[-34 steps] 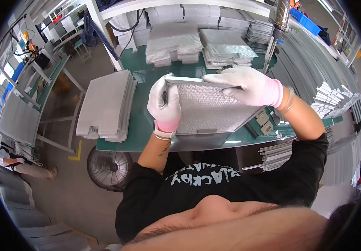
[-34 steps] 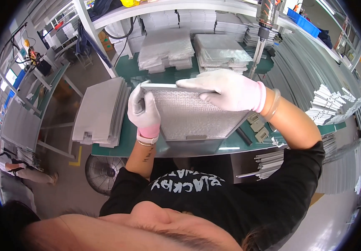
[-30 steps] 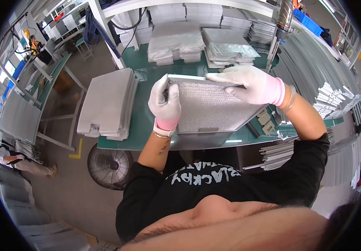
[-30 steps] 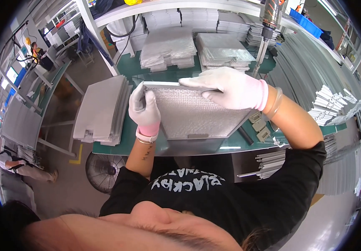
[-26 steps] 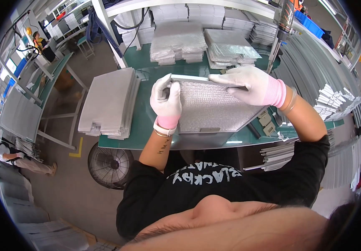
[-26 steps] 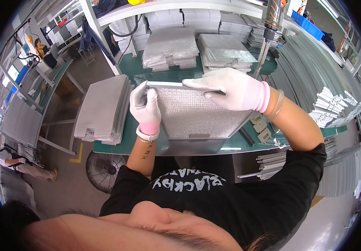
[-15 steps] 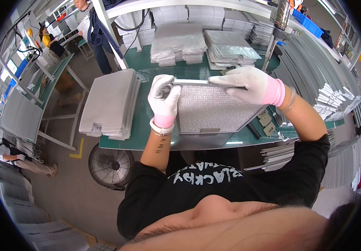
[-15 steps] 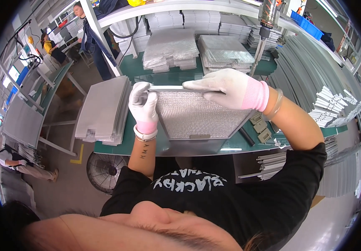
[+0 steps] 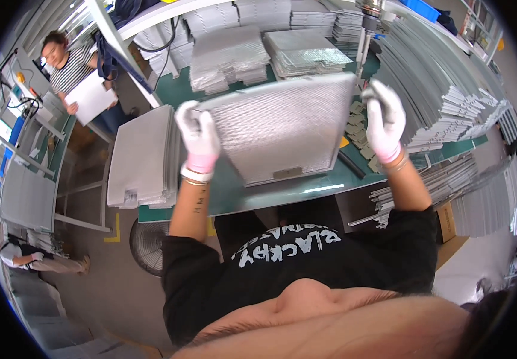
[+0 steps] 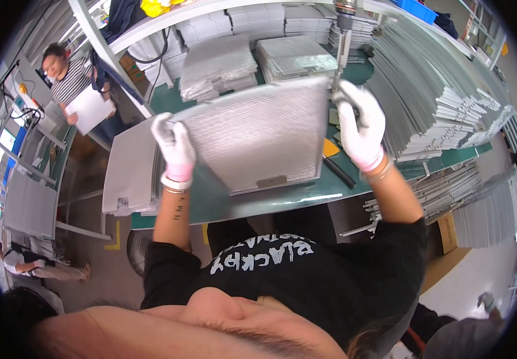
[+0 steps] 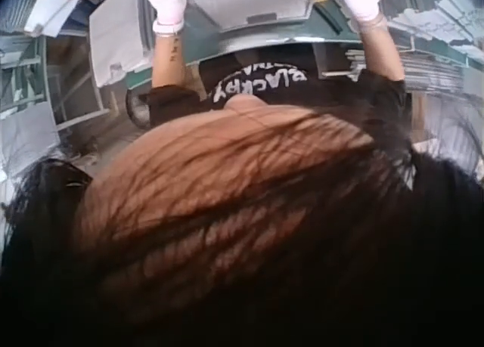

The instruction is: Assemble metal mesh air filters using an electric drill and rubber mallet at a factory workstation.

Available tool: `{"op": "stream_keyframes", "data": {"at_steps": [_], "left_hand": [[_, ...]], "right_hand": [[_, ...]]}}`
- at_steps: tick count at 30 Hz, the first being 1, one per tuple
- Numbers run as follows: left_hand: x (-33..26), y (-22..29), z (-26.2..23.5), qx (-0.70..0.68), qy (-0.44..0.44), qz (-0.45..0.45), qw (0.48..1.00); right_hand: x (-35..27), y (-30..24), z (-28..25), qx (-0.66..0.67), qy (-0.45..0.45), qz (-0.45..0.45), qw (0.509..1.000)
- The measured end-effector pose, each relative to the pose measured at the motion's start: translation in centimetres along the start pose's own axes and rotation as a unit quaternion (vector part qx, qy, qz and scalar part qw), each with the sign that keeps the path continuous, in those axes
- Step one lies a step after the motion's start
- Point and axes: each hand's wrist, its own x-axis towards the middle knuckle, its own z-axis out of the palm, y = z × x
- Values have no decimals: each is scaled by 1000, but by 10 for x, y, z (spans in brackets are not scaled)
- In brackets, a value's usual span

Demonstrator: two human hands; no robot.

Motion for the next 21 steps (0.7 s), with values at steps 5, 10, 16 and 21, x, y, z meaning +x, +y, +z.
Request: {"op": "stream_keyframes", "data": {"at_steps": [5,10,16,21], "left_hand": [[82,60,-18,114,-166,61,978],[85,108,68,169,-467,339,799],[40,73,106,305,-584,335,673],[21,74,116,316,-439,288,790]], "right_hand": [[-168,74,-8,-294,-322,184,881],[-190,68,10,-345,-415,295,788],[-189,62,3,-94,-248,419,869],[-126,14,-44,-13,-250,433,866]]}}
